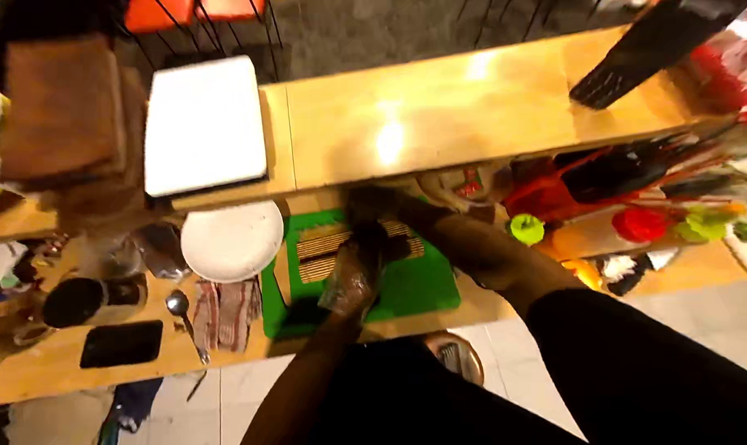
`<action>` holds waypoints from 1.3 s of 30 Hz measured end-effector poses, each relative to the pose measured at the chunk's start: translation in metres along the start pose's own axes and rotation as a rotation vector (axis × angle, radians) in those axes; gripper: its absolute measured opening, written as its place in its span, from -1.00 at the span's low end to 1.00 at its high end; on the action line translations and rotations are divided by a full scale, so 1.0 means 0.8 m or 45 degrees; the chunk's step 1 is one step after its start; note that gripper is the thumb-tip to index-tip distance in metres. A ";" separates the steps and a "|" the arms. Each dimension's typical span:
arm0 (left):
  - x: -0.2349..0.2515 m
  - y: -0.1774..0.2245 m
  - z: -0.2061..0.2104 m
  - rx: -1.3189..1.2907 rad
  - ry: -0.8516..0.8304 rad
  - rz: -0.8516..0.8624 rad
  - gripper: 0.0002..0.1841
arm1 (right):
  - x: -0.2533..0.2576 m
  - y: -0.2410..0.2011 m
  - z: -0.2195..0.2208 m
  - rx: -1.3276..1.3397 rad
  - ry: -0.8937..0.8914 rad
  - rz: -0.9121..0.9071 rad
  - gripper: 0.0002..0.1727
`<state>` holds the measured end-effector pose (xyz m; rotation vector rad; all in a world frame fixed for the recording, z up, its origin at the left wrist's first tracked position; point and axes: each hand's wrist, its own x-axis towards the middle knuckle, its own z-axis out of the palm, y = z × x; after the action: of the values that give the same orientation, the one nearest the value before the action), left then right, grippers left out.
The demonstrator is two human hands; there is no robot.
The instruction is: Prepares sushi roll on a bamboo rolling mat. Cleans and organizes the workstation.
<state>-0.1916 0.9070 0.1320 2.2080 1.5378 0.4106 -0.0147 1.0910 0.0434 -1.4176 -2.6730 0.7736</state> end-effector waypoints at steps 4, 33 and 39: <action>-0.053 0.009 0.021 0.203 -0.028 0.120 -0.58 | -0.002 -0.113 -0.085 -0.224 -0.215 -0.035 -0.67; -0.104 -0.045 -0.057 0.335 -0.244 0.034 -0.07 | -0.213 -0.181 -0.060 0.024 -0.140 0.210 -0.41; -0.117 -0.015 -0.040 0.332 0.124 0.332 -0.32 | -0.170 -0.205 -0.058 0.222 -0.246 0.075 -0.64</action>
<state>-0.2488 0.8282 0.1539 2.6415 1.4224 0.4208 -0.0503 0.9275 0.1836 -1.4527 -2.6275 1.1740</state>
